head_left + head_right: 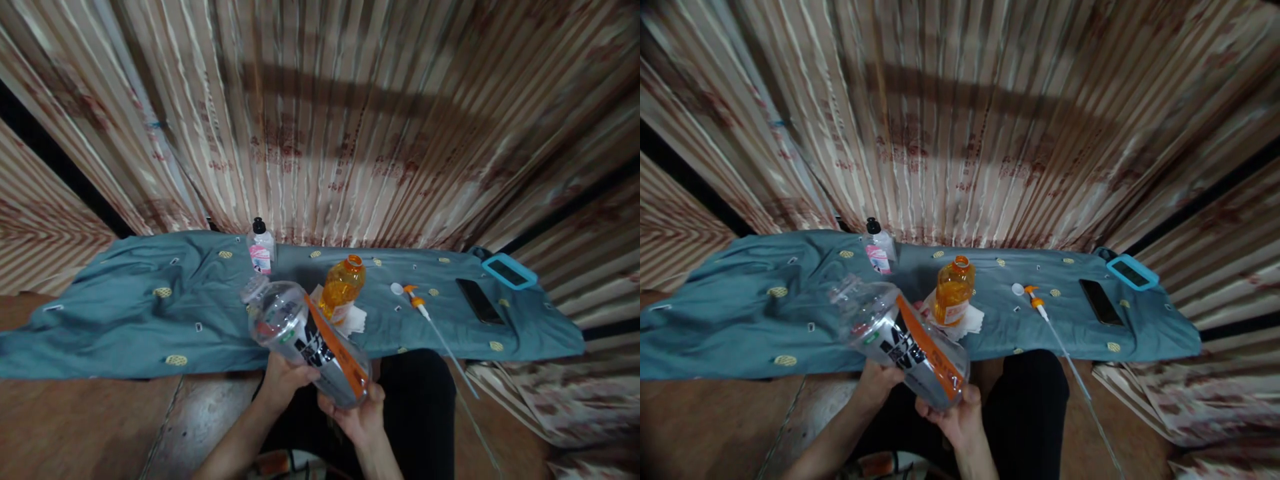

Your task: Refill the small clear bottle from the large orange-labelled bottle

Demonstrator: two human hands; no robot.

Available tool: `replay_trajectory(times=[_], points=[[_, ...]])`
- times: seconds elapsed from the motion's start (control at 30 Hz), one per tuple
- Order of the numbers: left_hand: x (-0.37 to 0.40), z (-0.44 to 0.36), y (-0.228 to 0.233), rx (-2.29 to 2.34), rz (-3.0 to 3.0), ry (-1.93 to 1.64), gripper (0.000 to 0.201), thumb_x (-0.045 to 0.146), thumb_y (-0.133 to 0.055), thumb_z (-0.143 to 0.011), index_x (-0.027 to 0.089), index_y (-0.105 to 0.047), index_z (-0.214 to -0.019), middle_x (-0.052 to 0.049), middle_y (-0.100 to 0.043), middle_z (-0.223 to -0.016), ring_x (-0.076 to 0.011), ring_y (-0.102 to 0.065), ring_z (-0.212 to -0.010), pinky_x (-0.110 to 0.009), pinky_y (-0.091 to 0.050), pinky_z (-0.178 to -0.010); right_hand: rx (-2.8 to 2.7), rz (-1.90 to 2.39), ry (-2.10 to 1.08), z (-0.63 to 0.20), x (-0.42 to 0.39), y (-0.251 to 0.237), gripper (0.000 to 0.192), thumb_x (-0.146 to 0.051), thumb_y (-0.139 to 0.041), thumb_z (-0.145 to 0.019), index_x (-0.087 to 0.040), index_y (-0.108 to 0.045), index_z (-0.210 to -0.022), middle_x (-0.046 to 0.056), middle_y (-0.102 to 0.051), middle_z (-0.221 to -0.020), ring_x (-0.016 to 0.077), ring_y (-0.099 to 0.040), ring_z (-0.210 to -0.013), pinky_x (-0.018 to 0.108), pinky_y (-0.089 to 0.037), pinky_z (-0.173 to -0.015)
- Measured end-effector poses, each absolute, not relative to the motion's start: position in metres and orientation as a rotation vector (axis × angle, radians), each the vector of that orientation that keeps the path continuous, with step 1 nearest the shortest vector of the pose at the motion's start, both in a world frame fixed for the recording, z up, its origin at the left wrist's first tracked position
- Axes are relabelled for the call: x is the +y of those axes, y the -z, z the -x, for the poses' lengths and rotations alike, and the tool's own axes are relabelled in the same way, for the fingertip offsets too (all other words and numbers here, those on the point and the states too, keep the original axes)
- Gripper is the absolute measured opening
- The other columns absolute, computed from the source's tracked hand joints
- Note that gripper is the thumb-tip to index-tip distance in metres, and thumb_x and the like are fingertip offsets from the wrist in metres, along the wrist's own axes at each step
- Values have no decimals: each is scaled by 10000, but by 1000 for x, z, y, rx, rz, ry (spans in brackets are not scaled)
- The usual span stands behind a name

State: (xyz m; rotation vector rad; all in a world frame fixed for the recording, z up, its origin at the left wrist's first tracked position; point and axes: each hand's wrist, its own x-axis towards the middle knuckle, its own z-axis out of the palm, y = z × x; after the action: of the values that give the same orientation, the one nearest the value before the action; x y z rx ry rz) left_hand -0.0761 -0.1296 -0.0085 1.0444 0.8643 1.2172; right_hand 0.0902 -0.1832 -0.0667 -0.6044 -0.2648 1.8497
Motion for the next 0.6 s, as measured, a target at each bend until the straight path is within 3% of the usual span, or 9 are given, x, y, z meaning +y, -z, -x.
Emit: replay_trajectory(times=[0.1, 0.2, 0.3, 0.47, 0.6], points=[[-119, 90, 10, 980, -926, -1357, 587, 560, -963, -569, 198, -778, -991, -93, -831, -977, -334, -796, -952, -507, -650, -968, -349, 527, -1962, -65, -164, 88, 615, -735, -830, -793, -190, -714, -1054, 35, -726, -949, 147, -653, -756, 309, -559, -674], [-110, 105, 7, 1093, -820, -1435, 474, 477, -941, -570, 192, -767, -905, -54, -814, -849, -278, -779, -791, -447, -668, -829, -437, 486, -2086, -44, -149, 103, 695, -825, -656, -920, -173, -702, -1154, 44, -714, -951, 131, -648, -719, 276, -539, -621], [-102, 123, 3, 1232, -875, -1485, 371, 427, -940, -571, 187, -756, -784, -41, -797, -767, -259, -763, -742, -407, -665, -776, -497, 464, -2151, -35, -142, 109, 807, -870, -588, -937, -178, -658, -1348, 102, -742, -1129, 156, -713, -809, 262, -549, -603], [-81, 152, 5, 1454, -1062, -1507, 443, 435, -993, -526, 203, -737, -802, -44, -800, -786, -271, -744, -735, -412, -653, -716, -533, 480, -2129, -51, -152, 105, 841, -826, -695, -906, -200, -607, -1461, 140, -748, -1265, 187, -771, -878, 250, -580, -609], [-54, 164, 21, 1655, -1159, -1621, 659, 406, -1033, -486, 200, -679, -1003, -48, -775, -956, -303, -751, -970, -419, -628, -871, -526, 579, -2034, -79, -167, 97, 695, -681, -768, -940, -190, -645, -1416, 128, -768, -1255, 172, -783, -877, 234, -590, -637]])
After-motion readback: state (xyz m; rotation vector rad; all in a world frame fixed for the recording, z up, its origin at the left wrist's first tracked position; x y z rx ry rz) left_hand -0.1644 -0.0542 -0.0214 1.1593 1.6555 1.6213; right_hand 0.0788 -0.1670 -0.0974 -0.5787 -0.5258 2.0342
